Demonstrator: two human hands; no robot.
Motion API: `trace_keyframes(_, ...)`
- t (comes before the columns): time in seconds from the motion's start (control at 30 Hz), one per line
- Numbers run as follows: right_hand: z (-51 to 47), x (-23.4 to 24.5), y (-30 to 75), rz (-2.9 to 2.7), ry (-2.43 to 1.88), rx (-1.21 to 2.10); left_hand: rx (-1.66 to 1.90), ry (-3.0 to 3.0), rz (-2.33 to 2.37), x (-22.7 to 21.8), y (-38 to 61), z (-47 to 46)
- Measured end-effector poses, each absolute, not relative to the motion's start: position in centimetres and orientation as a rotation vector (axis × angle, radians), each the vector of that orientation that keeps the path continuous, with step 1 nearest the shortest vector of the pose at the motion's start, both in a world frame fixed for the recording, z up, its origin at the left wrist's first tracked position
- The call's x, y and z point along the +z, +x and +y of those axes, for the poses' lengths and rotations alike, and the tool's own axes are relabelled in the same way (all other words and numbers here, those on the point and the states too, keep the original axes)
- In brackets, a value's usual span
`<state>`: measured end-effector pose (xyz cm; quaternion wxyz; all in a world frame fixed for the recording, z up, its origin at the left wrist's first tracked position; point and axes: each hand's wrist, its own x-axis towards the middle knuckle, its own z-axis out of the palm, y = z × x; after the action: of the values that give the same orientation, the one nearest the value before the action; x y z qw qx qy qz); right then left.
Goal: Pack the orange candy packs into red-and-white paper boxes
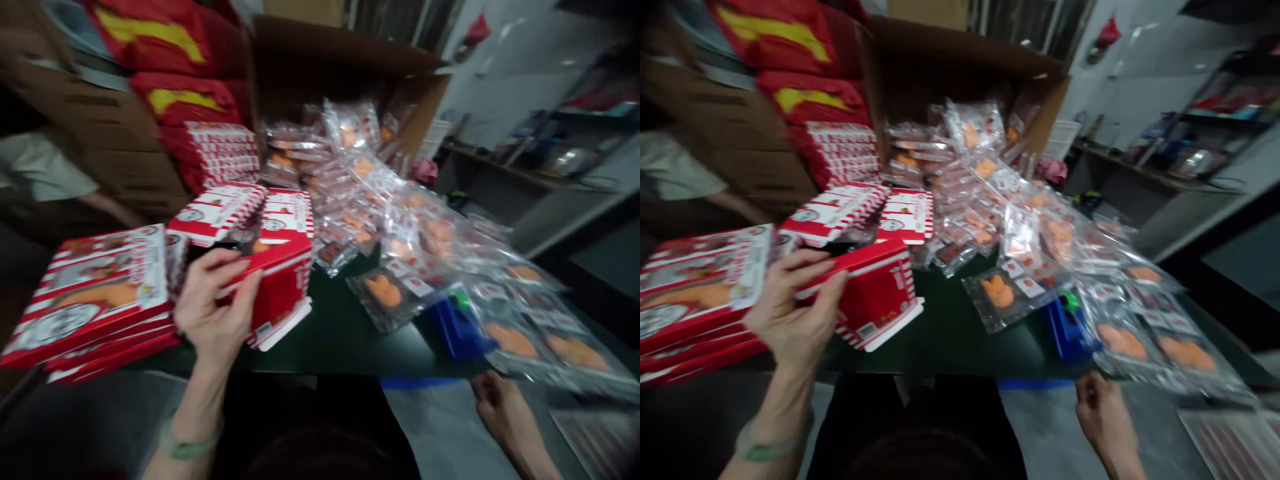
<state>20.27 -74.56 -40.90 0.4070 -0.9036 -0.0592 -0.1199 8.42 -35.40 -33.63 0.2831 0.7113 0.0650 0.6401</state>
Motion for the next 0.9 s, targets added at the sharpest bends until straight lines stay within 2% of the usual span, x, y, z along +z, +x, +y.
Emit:
trace_keyframes(0.07, -71.7, -39.0, 19.3, -0.220, -2.175, -0.312, 1.678, 1.956, 0.129, -32.8, 8.6, -36.1)
trace_keyframes(0.13, -66.8, -36.0, 17.9, -0.414, -1.978, 0.094, 1.661, 1.971, 0.112, -32.3, 8.6, -36.4)
trace_keyframes(0.2, -60.7, -32.3, 16.5, -0.500, -1.632, 0.357, 1.685, 1.984, 0.101, -32.1, 8.4, -36.7)
trace_keyframes(0.3, -52.3, -28.2, 15.1, -0.473, -1.203, 0.608, 1.715, 2.014, 0.068, -32.3, 8.1, -37.1)
trace_keyframes(0.37, -48.8, -27.3, 14.9, -0.422, -1.149, 0.723, 1.737, 2.029, 0.070, -32.5, 8.0, -37.4)
trace_keyframes(0.63, -48.3, -29.9, 13.7, -0.199, -1.244, 0.987, 1.695, 2.016, 0.040, -32.6, 7.7, -38.5)
trace_keyframes(0.8, -46.8, -32.5, 13.3, -0.349, -1.162, 0.746, 1.666, 1.917, 0.038, -32.3, 7.5, -38.5)
trace_keyframes(0.9, -45.9, -35.0, 13.6, -0.387, -1.266, 0.621, 1.649, 1.881, 0.050, -32.1, 7.2, -38.1)
